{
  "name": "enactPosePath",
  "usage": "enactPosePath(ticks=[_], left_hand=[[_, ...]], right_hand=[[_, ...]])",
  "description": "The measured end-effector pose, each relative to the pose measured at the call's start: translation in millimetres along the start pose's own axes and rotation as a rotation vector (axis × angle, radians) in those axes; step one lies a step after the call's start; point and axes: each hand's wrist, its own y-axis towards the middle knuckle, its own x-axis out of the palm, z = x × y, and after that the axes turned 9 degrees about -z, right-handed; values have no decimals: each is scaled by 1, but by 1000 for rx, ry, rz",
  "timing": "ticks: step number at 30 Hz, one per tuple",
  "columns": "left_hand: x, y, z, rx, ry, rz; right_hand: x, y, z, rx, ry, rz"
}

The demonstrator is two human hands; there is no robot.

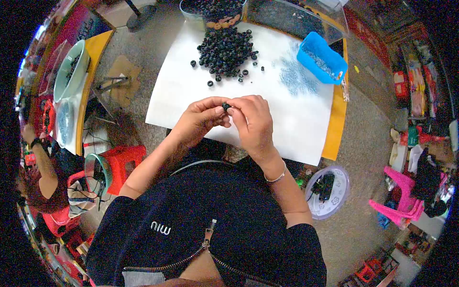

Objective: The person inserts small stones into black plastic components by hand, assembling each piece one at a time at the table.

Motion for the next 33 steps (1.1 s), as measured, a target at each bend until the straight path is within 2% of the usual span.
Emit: enactPosePath(ticks=[7, 13, 21, 33], left_hand=[[5, 0, 1, 1, 8, 40], [3, 2, -2, -15, -23, 52], [0, 6, -8, 93, 222, 32], [4, 6, -19, 139, 339, 35]], right_hand=[[1, -3, -1, 108, 193, -4], [0, -4, 0, 94, 109, -1], [5, -7, 3, 238, 241, -15], [2, -13, -3, 386, 221, -18]])
